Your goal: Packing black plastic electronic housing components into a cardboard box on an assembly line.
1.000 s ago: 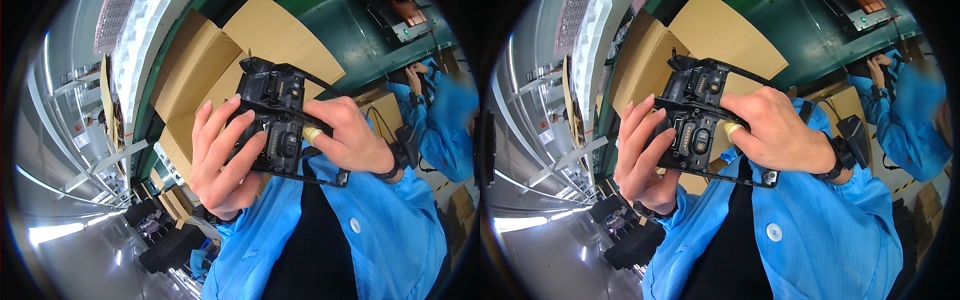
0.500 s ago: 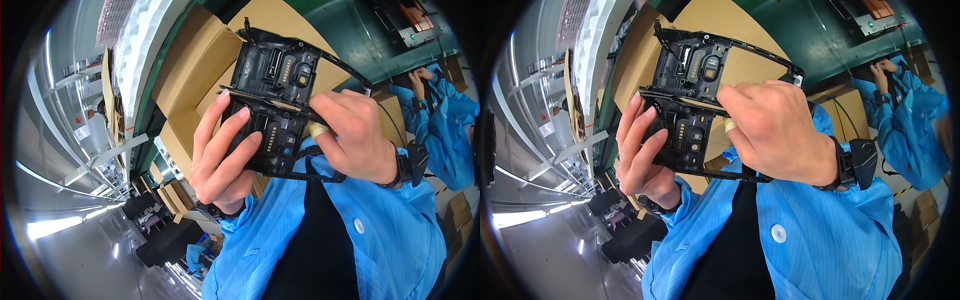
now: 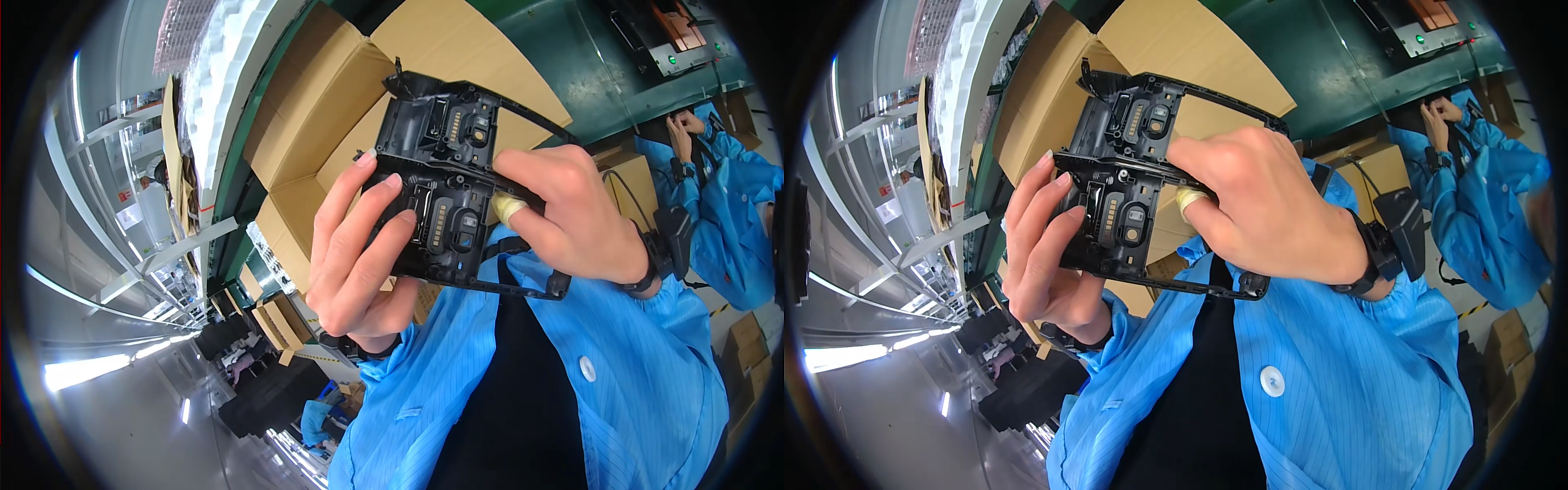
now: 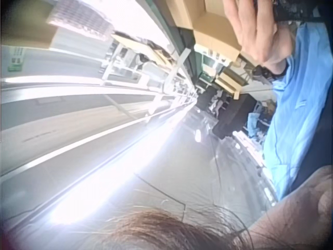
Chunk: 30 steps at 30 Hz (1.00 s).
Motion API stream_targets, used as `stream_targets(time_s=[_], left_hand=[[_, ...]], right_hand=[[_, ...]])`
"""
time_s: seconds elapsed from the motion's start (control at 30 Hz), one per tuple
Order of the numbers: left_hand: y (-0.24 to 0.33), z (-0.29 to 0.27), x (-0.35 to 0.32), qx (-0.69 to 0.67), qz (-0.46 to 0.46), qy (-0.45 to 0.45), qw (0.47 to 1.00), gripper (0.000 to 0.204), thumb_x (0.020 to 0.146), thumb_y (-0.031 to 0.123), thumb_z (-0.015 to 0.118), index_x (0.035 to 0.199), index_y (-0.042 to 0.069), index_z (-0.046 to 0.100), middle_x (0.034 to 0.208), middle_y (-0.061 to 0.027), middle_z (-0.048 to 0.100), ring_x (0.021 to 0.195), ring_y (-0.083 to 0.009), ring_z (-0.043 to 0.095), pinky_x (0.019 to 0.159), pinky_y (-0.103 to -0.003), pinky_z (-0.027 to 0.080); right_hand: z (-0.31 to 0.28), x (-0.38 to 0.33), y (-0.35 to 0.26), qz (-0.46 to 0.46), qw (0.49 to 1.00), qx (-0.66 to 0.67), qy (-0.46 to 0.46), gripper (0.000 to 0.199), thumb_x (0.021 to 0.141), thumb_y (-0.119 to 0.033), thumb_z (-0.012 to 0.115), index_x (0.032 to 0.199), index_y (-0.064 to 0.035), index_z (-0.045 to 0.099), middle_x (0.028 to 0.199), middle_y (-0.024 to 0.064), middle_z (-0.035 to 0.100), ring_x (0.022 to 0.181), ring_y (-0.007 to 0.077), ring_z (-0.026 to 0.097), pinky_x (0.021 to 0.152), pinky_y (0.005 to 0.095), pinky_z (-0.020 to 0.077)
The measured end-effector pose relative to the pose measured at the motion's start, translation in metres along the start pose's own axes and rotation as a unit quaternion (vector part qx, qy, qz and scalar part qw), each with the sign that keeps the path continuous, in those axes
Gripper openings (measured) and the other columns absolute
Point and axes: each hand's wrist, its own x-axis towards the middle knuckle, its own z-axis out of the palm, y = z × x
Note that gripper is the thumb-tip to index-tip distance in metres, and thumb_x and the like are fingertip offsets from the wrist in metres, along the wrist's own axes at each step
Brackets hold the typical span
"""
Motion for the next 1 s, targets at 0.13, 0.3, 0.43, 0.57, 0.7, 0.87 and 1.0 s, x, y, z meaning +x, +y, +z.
stream_targets(time_s=[0.13, 0.3, 0.43, 0.57, 0.7, 0.87, 1.0], left_hand=[[0.002, -0.004, 0.001, 0.006, -0.001, -0.006, 1.0, 0.051, 0.043, 0.011, 0.061, 0.088, -0.011, 0.071, 0.101, -0.0278, 0.071, 0.11, -0.0534, 0.065, 0.094, -0.058, 0.054], [0.005, -0.006, 0.0, 0.014, -0.001, -0.004, 1.0, 0.05, 0.042, 0.01, 0.062, 0.086, -0.011, 0.07, 0.099, -0.0279, 0.071, 0.108, -0.0517, 0.066, 0.092, -0.059, 0.053], [0.008, -0.008, 0.002, 0.015, -0.013, -0.015, 1.0, 0.046, 0.041, 0.007, 0.065, 0.084, -0.011, 0.068, 0.094, -0.0267, 0.069, 0.102, -0.0496, 0.068, 0.092, -0.06, 0.053], [0.008, -0.009, -0.003, 0.005, -0.019, -0.011, 1.0, 0.045, 0.041, 0.005, 0.068, 0.084, -0.01, 0.067, 0.089, -0.0251, 0.068, 0.097, -0.0475, 0.069, 0.09, -0.06, 0.053], [0.005, -0.01, -0.008, -0.007, -0.017, -0.011, 1.0, 0.049, 0.038, 0.006, 0.061, 0.083, -0.012, 0.066, 0.091, -0.0278, 0.069, 0.099, -0.0501, 0.069, 0.094, -0.059, 0.052], [0.006, -0.011, -0.011, -0.002, -0.033, -0.006, 0.999, 0.048, 0.038, 0.004, 0.062, 0.083, -0.012, 0.066, 0.088, -0.0273, 0.068, 0.097, -0.0483, 0.07, 0.087, -0.052, 0.056], [0.006, -0.012, -0.012, -0.003, -0.039, -0.001, 0.999, 0.047, 0.038, 0.003, 0.062, 0.083, -0.012, 0.066, 0.088, -0.0273, 0.068, 0.096, -0.0478, 0.07, 0.087, -0.051, 0.056]], right_hand=[[0.002, 0.003, 0.001, 0.015, 1.0, 0.025, -0.009, 0.021, 0.068, -0.007, 0.059, 0.085, 0.0055, 0.06, 0.069, 0.0247, 0.058, 0.064, 0.0458, 0.058, 0.057, 0.0511, 0.0456], [0.006, 0.01, 0.006, 0.03, 0.992, 0.106, -0.054, 0.028, 0.067, -0.009, 0.057, 0.09, 0.0062, 0.062, 0.077, 0.0286, 0.059, 0.073, 0.0465, 0.058, 0.065, 0.0517, 0.0473], [0.013, 0.012, 0.011, 0.042, 0.985, 0.159, -0.05, 0.03, 0.067, -0.01, 0.057, 0.091, 0.0068, 0.062, 0.079, 0.0288, 0.058, 0.074, 0.0467, 0.056, 0.068, 0.0508, 0.0471], [0.013, 0.015, 0.009, 0.074, 0.98, 0.148, -0.108, 0.03, 0.066, -0.01, 0.057, 0.089, 0.0087, 0.06, 0.077, 0.0275, 0.057, 0.071, 0.0442, 0.054, 0.066, 0.048, 0.0465], [0.017, 0.013, 0.016, 0.082, 0.974, 0.17, -0.128, 0.024, 0.072, -0.009, 0.057, 0.089, 0.0086, 0.058, 0.067, 0.0161, 0.05, 0.062, 0.0214, 0.042, 0.06, 0.0363, 0.04], [0.017, 0.016, 0.011, 0.087, 0.97, 0.184, -0.13, 0.024, 0.072, -0.007, 0.056, 0.089, 0.009, 0.059, 0.068, 0.0157, 0.05, 0.063, 0.0196, 0.043, 0.06, 0.0355, 0.0401], [0.019, 0.017, 0.014, 0.093, 0.969, 0.185, -0.135, 0.025, 0.072, -0.007, 0.056, 0.09, 0.0093, 0.059, 0.068, 0.0164, 0.051, 0.063, 0.0203, 0.044, 0.062, 0.0356, 0.0417]])
